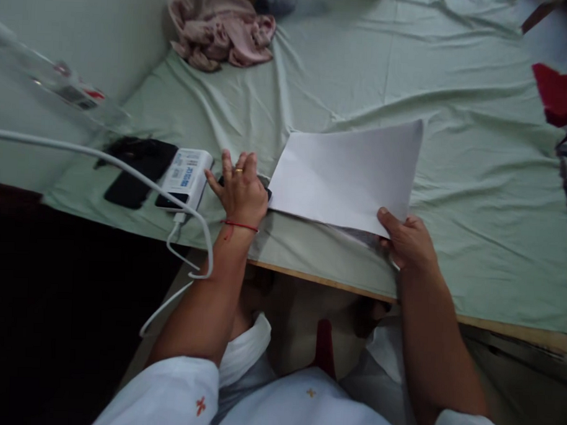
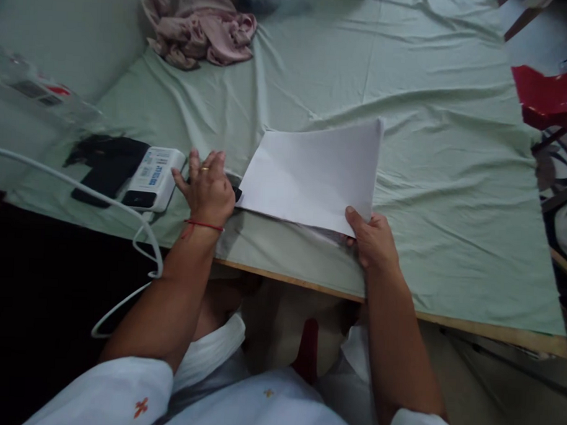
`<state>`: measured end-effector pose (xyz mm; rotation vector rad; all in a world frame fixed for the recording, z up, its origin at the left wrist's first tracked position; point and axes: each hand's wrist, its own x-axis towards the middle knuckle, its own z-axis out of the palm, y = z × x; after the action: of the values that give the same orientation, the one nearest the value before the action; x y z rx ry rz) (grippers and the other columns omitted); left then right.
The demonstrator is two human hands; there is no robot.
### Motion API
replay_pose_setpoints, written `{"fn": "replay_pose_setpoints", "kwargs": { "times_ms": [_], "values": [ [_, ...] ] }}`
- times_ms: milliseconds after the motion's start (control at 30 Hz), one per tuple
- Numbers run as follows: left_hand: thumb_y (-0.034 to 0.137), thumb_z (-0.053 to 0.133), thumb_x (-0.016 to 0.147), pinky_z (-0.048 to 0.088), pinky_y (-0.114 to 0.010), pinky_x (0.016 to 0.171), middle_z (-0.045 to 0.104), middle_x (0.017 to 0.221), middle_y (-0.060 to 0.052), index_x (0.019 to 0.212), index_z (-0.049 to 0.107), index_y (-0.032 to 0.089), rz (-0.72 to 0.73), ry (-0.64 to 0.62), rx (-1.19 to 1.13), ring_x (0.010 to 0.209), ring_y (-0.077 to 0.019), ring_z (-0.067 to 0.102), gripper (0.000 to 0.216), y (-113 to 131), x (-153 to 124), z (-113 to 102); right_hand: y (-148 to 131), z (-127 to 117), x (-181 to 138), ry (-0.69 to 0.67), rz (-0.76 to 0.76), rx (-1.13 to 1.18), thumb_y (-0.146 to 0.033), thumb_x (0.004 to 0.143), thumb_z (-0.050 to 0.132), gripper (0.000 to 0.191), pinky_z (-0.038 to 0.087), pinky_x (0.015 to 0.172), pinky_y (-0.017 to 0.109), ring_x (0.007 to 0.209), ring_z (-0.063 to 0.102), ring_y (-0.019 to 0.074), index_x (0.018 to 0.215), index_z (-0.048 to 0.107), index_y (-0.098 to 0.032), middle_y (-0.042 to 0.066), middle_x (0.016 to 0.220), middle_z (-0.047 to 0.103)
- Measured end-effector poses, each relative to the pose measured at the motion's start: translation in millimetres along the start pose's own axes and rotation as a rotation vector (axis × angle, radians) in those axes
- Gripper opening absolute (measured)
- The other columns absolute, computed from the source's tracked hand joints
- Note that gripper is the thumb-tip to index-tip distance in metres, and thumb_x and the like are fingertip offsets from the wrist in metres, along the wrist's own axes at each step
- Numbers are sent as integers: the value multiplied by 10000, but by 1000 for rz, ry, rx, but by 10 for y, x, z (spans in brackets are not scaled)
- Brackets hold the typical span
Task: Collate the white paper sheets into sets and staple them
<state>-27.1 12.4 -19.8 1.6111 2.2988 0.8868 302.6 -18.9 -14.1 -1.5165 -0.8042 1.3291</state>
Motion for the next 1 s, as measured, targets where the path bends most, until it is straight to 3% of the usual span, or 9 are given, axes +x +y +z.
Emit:
{"fn": "replay_pose_setpoints", "kwargs": {
  "times_ms": [67,133,267,400,533,667,767,867,1000],
  "values": [
    [208,612,1185,39,-867,1577,719,1881,-192,1629,815,210,0,29,-9,1965,-450,359,489,-40,21,25,74,-8,43,16,-117,-14,-667,709,1112,559,634,597,304,735,754,215,949,833,-246,28,810,814],
    [216,629,1180,27,-885,1570,717,1878,-199,1550,839,210,14,90,-63,1968,-466,343,426,-115,70,56,131,-27,83,37,-200,-42,-658,733,1089,523,700,778,366,884,814,251,947,851,-246,54,888,851],
    [283,688,1169,90,-878,1574,707,1858,-178,1384,840,246,82,229,-251,1986,-463,286,265,-212,169,113,126,-178,159,54,-221,-56,-635,715,1098,489,679,793,380,828,787,237,876,838,-253,33,859,837],
    [456,717,1192,447,-716,1527,778,1690,-190,1333,817,275,268,275,-410,1782,-436,596,250,-63,117,203,-22,-542,207,117,-231,-22,-609,650,1155,479,714,766,422,760,788,252,837,846,-295,16,839,861],
    [724,716,1194,729,-494,1169,806,1569,-165,1427,776,290,381,129,-656,1534,-365,747,497,179,-26,374,-165,-921,179,192,-266,11,-564,606,1186,457,761,742,475,721,790,277,818,853,-334,16,840,879],
    [780,916,1015,724,-435,1066,868,1400,-136,1382,795,291,225,-143,-971,1290,-314,832,623,395,-123,500,-221,-1049,128,267,-267,55,-497,565,1189,464,748,698,447,669,733,244,751,797,-332,-11,774,834],
    [630,1012,909,710,-408,968,856,1047,-74,1111,821,266,-6,-353,-1072,1067,-295,836,458,592,-198,491,-230,-1016,120,269,-263,69,-470,571,1175,458,741,752,441,745,755,252,734,772,-326,-7,780,814],
    [454,1019,872,612,-303,761,740,816,-11,849,737,267,-188,-353,-996,852,-231,729,339,779,-276,453,-241,-993,131,271,-267,50,-464,691,1119,376,710,771,388,840,769,233,859,823,-304,-27,840,815],
    [352,983,884,493,-251,661,712,759,13,768,719,253,-195,-323,-928,748,-178,589,305,898,-352,474,-259,-1050,153,313,-209,-61,-325,834,977,170,569,633,276,744,662,180,853,813,-283,-42,776,753]
  ]
}}
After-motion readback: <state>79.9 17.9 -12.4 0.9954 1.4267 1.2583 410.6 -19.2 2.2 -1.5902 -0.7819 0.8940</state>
